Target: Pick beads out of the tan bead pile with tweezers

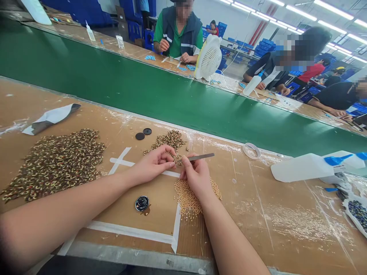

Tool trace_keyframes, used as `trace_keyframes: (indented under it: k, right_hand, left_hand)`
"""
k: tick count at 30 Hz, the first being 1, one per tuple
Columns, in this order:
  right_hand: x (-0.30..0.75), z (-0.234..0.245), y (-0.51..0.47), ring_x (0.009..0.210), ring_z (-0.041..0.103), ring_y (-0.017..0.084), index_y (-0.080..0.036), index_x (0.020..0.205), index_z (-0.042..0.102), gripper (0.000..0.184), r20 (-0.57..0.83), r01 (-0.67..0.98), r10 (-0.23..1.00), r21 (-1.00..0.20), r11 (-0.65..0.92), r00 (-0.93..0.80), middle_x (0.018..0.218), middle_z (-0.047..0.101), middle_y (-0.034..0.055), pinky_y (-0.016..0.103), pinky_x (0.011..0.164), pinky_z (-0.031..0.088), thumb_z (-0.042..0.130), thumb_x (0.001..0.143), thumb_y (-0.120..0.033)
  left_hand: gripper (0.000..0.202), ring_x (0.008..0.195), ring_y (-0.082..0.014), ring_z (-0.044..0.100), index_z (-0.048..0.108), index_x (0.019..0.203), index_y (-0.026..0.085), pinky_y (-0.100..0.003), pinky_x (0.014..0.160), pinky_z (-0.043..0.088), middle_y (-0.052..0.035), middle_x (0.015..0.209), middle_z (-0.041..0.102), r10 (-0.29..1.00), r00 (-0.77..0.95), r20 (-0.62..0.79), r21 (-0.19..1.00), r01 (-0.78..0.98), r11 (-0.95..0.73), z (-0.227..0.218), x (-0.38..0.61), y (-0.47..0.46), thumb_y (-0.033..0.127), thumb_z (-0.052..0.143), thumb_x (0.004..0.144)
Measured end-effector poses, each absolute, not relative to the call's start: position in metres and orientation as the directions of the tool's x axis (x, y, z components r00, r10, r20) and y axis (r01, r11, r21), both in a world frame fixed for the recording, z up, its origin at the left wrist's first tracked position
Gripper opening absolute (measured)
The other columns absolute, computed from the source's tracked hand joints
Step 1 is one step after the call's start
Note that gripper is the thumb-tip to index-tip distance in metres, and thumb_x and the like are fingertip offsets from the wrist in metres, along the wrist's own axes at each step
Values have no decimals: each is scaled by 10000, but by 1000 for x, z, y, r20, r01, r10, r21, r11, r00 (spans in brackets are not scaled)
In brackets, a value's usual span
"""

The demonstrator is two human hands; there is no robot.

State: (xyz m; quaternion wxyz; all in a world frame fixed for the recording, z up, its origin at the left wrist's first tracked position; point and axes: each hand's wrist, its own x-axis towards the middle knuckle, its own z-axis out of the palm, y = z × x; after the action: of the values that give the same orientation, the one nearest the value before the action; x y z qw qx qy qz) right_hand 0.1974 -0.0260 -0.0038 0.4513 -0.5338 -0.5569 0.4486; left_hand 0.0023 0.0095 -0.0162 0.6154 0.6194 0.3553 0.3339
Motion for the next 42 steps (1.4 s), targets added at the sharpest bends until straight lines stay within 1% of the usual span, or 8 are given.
trace_keyframes:
  k: [13, 22, 25, 27, 30, 34, 37, 42]
  right_hand:
    - [192, -3, -32, 412, 540, 147, -220, 826, 592, 353, 40, 186, 998, -982, 31, 42, 471, 610, -23, 263, 461, 390, 645, 961, -542]
    - [193, -1, -30, 425, 515, 142, -223, 810, 583, 405, -17, 158, 1000, -987, -20, 19, 489, 599, -21, 274, 466, 388, 642, 932, -605]
    - [197, 2, -26, 443, 503, 129, -214, 873, 597, 363, -40, 142, 998, -989, -46, 41, 491, 585, -35, 262, 486, 386, 644, 944, -567]
    - [202, 5, -24, 461, 513, 131, -215, 929, 606, 331, -14, 150, 995, -988, -30, 102, 505, 583, -40, 264, 498, 394, 646, 949, -542]
    - [210, 9, -20, 506, 532, 133, -224, 974, 599, 296, 50, 164, 981, -986, 19, 187, 562, 592, -38, 270, 517, 406, 652, 950, -514]
    - [218, 8, -15, 551, 501, 129, -233, 961, 600, 255, 121, 216, 970, -974, 75, 210, 618, 536, -44, 273, 530, 394, 656, 947, -482]
    - [224, 3, -12, 570, 492, 148, -227, 927, 634, 313, 167, 285, 968, -952, 108, 188, 627, 518, -23, 289, 534, 391, 576, 976, -531]
    - [236, -3, -8, 682, 581, 196, -225, 982, 661, 289, 229, 472, 956, -873, 120, 181, 735, 640, 29, 320, 631, 430, 562, 975, -497]
  left_hand:
    - [204, 904, -177, 734, 503, 1088, 241, -339, 825, 533, 9, 891, 675, 882, 471, 13, 999, 23, -27, -10, 5, 3, 240, 634, 932]
    - [200, 925, -175, 725, 482, 1089, 243, -337, 842, 524, 2, 908, 684, 881, 473, 4, 999, 28, -19, -11, 6, 5, 263, 620, 945]
    - [198, 788, -150, 678, 497, 1111, 247, -307, 725, 489, -4, 926, 692, 893, 450, 15, 983, 156, -95, -8, 2, 6, 288, 609, 953]
    - [193, 704, -140, 618, 519, 1128, 248, -302, 655, 440, -12, 944, 701, 896, 442, 40, 930, 311, -195, -4, -2, 7, 297, 594, 957]
    - [186, 719, -157, 606, 538, 1147, 249, -311, 652, 410, -27, 984, 716, 876, 472, 98, 805, 481, -348, -1, -8, 7, 284, 556, 965]
    - [242, 721, -183, 615, 520, 1213, 253, -315, 646, 381, -27, 917, 719, 827, 547, 132, 663, 571, -484, -2, -12, 7, 256, 494, 973]
    - [284, 708, -206, 619, 527, 1237, 255, -317, 631, 350, -29, 842, 708, 807, 581, 103, 554, 641, -532, -3, -12, 6, 245, 483, 956]
    - [270, 636, -219, 584, 580, 1183, 268, -332, 628, 321, -34, 785, 695, 803, 590, 86, 401, 717, -570, -3, -14, 6, 238, 487, 931]
